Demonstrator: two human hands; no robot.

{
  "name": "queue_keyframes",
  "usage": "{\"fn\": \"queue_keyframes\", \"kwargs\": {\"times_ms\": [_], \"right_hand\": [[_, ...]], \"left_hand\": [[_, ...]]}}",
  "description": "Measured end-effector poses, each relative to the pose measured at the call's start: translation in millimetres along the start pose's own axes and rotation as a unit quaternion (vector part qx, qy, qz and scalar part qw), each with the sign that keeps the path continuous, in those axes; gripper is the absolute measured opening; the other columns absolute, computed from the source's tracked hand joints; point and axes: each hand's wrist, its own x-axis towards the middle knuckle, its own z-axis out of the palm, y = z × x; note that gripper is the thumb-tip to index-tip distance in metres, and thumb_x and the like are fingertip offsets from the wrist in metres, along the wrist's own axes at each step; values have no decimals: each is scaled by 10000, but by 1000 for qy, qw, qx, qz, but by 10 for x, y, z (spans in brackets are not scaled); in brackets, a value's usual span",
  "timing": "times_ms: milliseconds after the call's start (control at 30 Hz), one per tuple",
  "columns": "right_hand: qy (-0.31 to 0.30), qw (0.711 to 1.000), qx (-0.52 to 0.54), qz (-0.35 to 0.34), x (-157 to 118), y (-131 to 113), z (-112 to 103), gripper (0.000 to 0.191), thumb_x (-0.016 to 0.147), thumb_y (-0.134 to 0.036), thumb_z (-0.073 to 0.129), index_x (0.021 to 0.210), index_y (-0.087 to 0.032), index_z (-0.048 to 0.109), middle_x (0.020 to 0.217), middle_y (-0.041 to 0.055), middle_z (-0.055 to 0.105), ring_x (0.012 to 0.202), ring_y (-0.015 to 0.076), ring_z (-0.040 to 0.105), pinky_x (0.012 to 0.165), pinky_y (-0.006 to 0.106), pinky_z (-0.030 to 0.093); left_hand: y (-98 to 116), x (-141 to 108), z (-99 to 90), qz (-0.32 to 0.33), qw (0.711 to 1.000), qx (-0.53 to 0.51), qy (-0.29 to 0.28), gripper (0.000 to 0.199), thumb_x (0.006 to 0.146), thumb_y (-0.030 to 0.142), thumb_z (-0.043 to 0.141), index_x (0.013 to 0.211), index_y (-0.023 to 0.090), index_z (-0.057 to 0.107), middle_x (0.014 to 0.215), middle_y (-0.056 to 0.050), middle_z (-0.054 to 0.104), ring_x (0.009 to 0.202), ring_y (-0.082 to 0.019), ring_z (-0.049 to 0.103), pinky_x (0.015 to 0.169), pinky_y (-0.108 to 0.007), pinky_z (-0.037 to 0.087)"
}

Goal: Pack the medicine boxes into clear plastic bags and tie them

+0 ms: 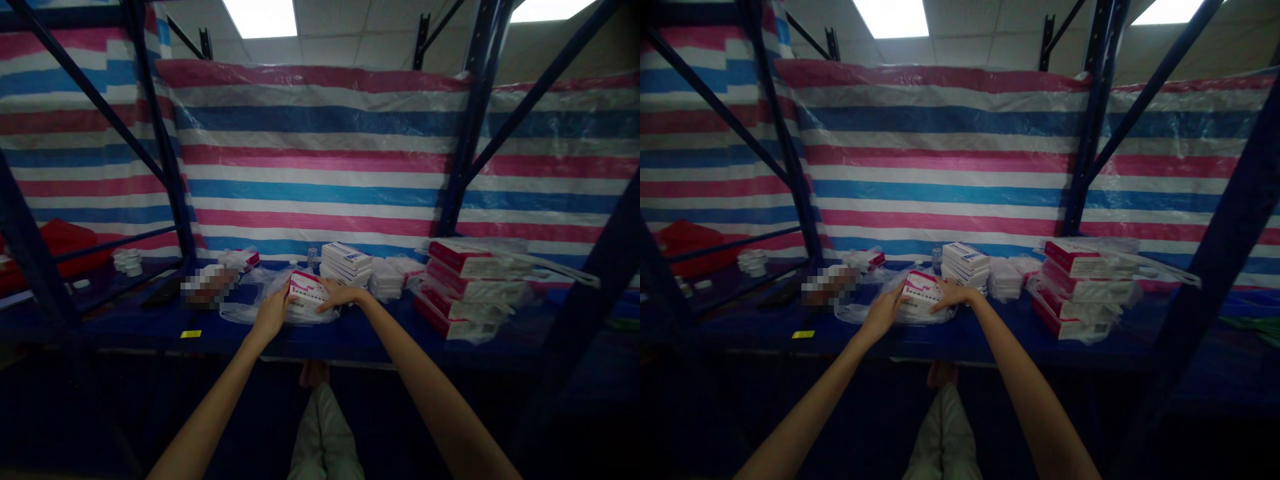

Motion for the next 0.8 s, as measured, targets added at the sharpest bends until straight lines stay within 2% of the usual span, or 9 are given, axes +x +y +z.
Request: {"fn": "queue_keyframes", "kwargs": {"times_ms": [133,233,333,400,533,667,733,800], "right_hand": [[46,998,-24,-38,0,-31,69,1084,431,-444,779,1353,-133,298,1304,177,417,1182,322,392,989,465,273],[97,993,-59,-40,-49,-43,134,1101,433,-525,757,1365,-184,280,1261,162,451,1147,337,408,955,487,274],[160,982,-72,-66,-109,-81,185,1083,448,-581,728,1365,-239,264,1257,127,452,1139,313,411,946,457,277],[202,974,-64,-86,-147,-122,201,1041,458,-574,725,1343,-233,296,1244,113,460,1126,288,422,940,425,291],[277,956,-25,-95,-217,-200,203,869,461,-518,739,1199,-179,431,1168,101,493,1066,248,450,914,377,327],[313,946,49,-65,-261,-214,215,785,460,-476,749,1128,-200,444,1127,69,502,1047,235,455,902,381,341],[328,936,116,-49,-273,-209,220,751,458,-451,754,1096,-205,444,1118,58,505,1056,228,457,910,383,344],[328,921,204,-55,-292,-222,208,715,459,-420,755,1063,-205,440,1113,51,510,1064,213,467,914,366,358]], "left_hand": [[51,23,-8,7,1000,-7,18,462,872,290,399,1326,201,381,1129,-102,612,1044,-258,562,909,-381,410],[55,10,-51,24,998,-38,36,454,870,260,399,1321,218,386,1217,-69,559,1114,-229,518,962,-367,377],[46,-17,-150,58,994,-77,49,458,863,292,410,1315,228,389,1305,-40,479,1193,-204,445,1010,-356,333],[21,-29,-219,78,989,-114,52,470,850,352,431,1302,225,408,1325,-40,456,1218,-196,414,1031,-351,309],[-75,-21,-264,93,971,-213,46,531,850,456,392,1320,210,369,1385,-52,373,1260,-188,351,1046,-343,284],[-184,-7,-182,37,957,-286,32,591,890,508,211,1385,186,189,1398,-108,338,1235,-189,391,1015,-359,326],[-222,-16,-133,25,962,-272,10,602,891,521,165,1388,181,170,1383,-121,357,1215,-189,418,1012,-361,329],[-240,-28,-102,29,976,-214,-8,623,880,540,205,1386,177,174,1378,-126,364,1227,-201,404,1028,-374,301]]}}
